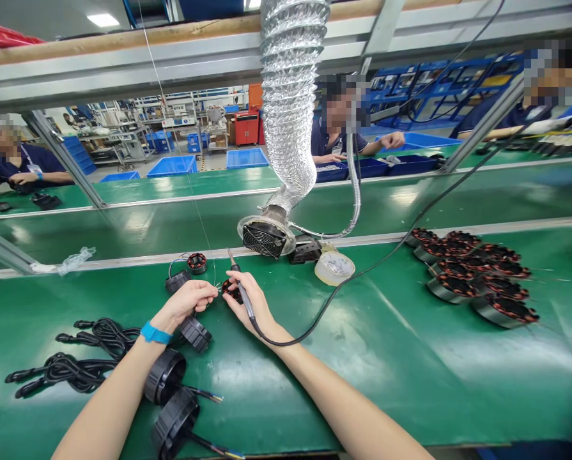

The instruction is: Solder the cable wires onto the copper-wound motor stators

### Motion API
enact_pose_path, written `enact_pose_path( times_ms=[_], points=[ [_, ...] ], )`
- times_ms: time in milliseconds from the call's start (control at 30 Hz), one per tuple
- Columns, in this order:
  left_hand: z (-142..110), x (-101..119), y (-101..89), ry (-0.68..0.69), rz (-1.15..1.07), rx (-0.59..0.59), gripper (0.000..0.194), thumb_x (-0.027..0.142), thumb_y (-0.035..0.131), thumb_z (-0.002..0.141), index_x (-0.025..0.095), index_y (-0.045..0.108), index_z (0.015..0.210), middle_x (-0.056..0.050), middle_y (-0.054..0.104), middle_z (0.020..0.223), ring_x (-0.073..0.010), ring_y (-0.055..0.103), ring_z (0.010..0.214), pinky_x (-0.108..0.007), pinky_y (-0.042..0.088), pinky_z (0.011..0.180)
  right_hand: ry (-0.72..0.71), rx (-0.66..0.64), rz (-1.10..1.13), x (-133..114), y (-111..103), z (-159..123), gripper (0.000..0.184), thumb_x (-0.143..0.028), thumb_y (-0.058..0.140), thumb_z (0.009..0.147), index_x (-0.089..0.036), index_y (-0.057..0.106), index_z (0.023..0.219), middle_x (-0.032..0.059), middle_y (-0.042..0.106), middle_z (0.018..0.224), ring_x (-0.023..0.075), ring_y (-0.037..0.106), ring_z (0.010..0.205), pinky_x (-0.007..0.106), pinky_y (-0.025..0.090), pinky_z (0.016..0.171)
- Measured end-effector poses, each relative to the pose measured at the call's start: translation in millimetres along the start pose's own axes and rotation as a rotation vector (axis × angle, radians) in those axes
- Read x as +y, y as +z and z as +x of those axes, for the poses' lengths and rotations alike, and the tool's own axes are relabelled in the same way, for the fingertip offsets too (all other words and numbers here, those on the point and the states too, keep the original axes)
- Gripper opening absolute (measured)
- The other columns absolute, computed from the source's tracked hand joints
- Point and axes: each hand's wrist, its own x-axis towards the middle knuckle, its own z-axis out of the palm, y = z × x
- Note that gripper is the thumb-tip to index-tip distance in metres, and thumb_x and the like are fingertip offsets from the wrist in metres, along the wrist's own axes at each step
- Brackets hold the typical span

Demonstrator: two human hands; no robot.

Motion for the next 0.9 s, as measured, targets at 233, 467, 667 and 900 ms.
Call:
enact_pose_path(
  times_ms=[233, 467, 667, 900],
  points=[
    [3, -3, -3.2, -0.005, -0.01, -0.005, 0.033, 0.037, 0.078, 0.066, 0.01, 0.059, 0.067, 0.002, 0.05, 0.057, -0.0009, 0.032, 0.039, -0.018, 0.017, 0.04, 0.078, 0.051, 0.01, 16, -1, 3, 0.06, -0.017, 0.079, 0.074, -0.025, 0.054, 0.128, 0.0061, 0.061, 0.111, 0.0218, 0.062, 0.103, 0.037, 0.05, 0.095],
    [4, -3, -1.8, -0.027, -0.037, -0.035, 0.035, 0.038, 0.079, 0.065, 0.01, 0.058, 0.066, 0.003, 0.049, 0.054, -0.0005, 0.03, 0.038, -0.018, 0.016, 0.039, 0.134, -0.108, 0.133, 27, -6, 7, 0.079, -0.022, 0.088, 0.063, -0.023, 0.05, 0.132, 0.0108, 0.06, 0.127, 0.0242, 0.061, 0.114, 0.039, 0.048, 0.101],
    [2, -4, 2.6, -0.079, -0.057, -0.101, 0.037, 0.04, 0.08, 0.064, 0.009, 0.06, 0.067, 0.002, 0.05, 0.058, -0.0006, 0.032, 0.039, -0.018, 0.017, 0.039, 0.094, -0.008, 0.036, 27, 6, 2, 0.068, -0.025, 0.083, 0.071, -0.022, 0.051, 0.131, 0.0091, 0.061, 0.117, 0.0225, 0.062, 0.107, 0.037, 0.049, 0.097],
    [-1, -3, 0.0, -0.075, -0.043, -0.062, 0.037, 0.039, 0.081, 0.066, 0.008, 0.06, 0.069, 0.002, 0.05, 0.058, -0.0011, 0.034, 0.041, -0.017, 0.02, 0.04, 0.062, 0.04, 0.007, 16, -4, 5, 0.063, -0.031, 0.079, 0.076, -0.022, 0.054, 0.132, 0.0089, 0.065, 0.113, 0.022, 0.064, 0.103, 0.035, 0.05, 0.094]
  ],
)
